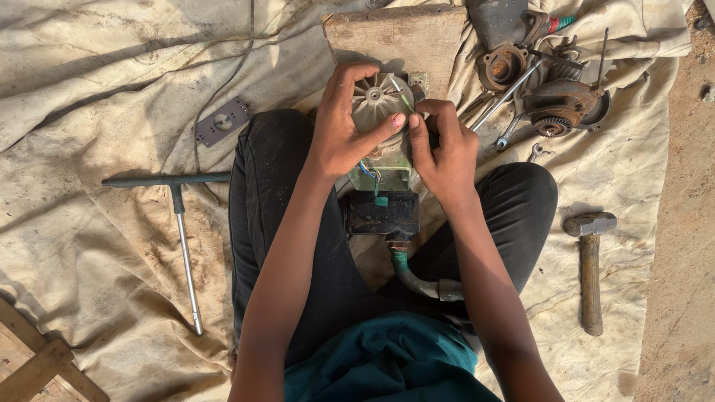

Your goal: The person sits on a tarp and uses a screwdriver and pliers to remove a plastic fan cover from a small motor. They then use a socket wrench to loosen and remove bolts from the motor housing, separating the casing to expose the internal components.

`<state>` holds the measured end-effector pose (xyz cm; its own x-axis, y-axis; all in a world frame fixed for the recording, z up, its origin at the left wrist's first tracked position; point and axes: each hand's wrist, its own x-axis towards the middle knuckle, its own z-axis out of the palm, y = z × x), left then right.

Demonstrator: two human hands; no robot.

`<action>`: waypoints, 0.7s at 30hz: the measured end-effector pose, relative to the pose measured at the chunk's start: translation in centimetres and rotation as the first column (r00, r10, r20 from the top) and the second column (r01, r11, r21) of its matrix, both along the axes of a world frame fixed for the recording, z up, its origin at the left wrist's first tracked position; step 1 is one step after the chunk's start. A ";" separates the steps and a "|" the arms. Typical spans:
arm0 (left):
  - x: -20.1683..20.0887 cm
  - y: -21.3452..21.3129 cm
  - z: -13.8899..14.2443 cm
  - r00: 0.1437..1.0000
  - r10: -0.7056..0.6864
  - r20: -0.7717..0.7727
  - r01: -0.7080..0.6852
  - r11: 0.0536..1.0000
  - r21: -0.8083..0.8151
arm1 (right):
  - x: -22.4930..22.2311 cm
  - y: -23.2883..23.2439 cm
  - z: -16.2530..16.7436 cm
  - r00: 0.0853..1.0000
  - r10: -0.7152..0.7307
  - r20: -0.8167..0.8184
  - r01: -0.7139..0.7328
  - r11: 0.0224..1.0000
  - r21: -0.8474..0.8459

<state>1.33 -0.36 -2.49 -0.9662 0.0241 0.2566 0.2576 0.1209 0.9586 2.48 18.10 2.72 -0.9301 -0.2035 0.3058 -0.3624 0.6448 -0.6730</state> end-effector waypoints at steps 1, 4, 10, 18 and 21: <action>0.0 0.0 0.1 1.000 -0.002 0.004 0.002 1.000 -0.004 | -0.5 0.5 -0.1 1.000 -0.010 -0.007 0.011 1.000 0.028; 0.1 0.0 0.3 1.000 -0.013 0.009 0.013 1.000 0.006 | -1.3 1.6 -0.5 1.000 -0.019 -0.019 0.020 0.997 0.075; 0.0 0.0 0.5 1.000 -0.011 0.012 0.011 1.000 0.013 | -0.7 1.7 -1.0 0.998 0.034 -0.062 -0.027 0.995 0.096; 0.0 -0.1 0.6 1.000 -0.001 0.012 0.002 1.000 -0.024 | 0.0 0.9 -0.2 0.992 0.057 -0.116 -0.048 0.996 0.081; 0.0 -0.1 0.6 1.000 -0.008 0.013 0.008 1.000 -0.011 | 0.3 0.5 0.3 1.000 -0.003 0.028 0.000 0.996 0.093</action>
